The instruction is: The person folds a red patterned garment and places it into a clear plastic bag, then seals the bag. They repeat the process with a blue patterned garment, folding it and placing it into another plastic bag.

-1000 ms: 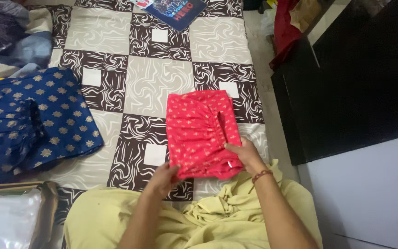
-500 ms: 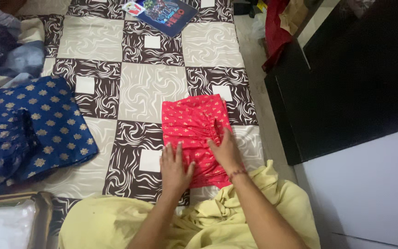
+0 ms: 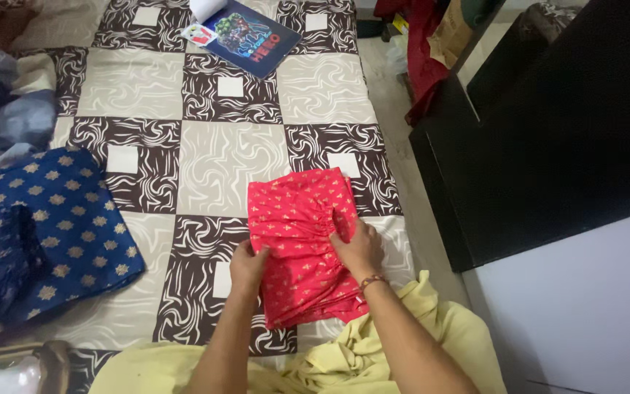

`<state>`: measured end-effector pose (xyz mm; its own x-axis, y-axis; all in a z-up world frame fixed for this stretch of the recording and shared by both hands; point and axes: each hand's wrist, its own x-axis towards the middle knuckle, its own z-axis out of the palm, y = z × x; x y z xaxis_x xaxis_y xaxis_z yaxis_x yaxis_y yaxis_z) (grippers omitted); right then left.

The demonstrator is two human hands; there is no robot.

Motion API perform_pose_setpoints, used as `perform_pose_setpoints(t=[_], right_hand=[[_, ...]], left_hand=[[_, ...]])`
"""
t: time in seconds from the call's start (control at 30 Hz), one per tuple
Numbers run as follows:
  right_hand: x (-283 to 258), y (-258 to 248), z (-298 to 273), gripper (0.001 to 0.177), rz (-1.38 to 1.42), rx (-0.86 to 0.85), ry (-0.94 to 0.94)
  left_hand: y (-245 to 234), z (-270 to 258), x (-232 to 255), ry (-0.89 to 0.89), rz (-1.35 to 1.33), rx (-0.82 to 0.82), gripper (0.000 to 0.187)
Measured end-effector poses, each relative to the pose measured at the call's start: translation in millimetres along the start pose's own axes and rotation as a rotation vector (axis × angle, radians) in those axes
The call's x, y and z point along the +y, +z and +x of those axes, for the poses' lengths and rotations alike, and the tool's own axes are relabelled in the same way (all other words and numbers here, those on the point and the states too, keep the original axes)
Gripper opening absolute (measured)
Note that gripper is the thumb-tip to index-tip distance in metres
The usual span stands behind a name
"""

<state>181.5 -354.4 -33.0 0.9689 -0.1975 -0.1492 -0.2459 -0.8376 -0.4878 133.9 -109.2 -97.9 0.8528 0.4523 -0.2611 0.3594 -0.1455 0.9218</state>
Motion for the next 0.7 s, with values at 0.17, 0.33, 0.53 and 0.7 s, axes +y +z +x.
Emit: perform_pose_setpoints(t=[0.17,0.33,0.53,0.7], right_hand=[[30,20,24,0.065,0.213,0.004,0.016],[33,14,26,0.044,0.151,-0.038,-0.054],[19,3,-4,0.043,0.081,0.095,-0.131],[22,3,-14,0.043,0.067,0.041,-0.093]], left_hand=[[5,-4,17,0.046,0.038,-0.146,0.047],[-12,-18,46,0.102,0.499,0.006,0.036],[-18,-28,53,0.169,0.580,0.136,0.033],[0,-21,27,0.178,0.277,0.004,0.036]])
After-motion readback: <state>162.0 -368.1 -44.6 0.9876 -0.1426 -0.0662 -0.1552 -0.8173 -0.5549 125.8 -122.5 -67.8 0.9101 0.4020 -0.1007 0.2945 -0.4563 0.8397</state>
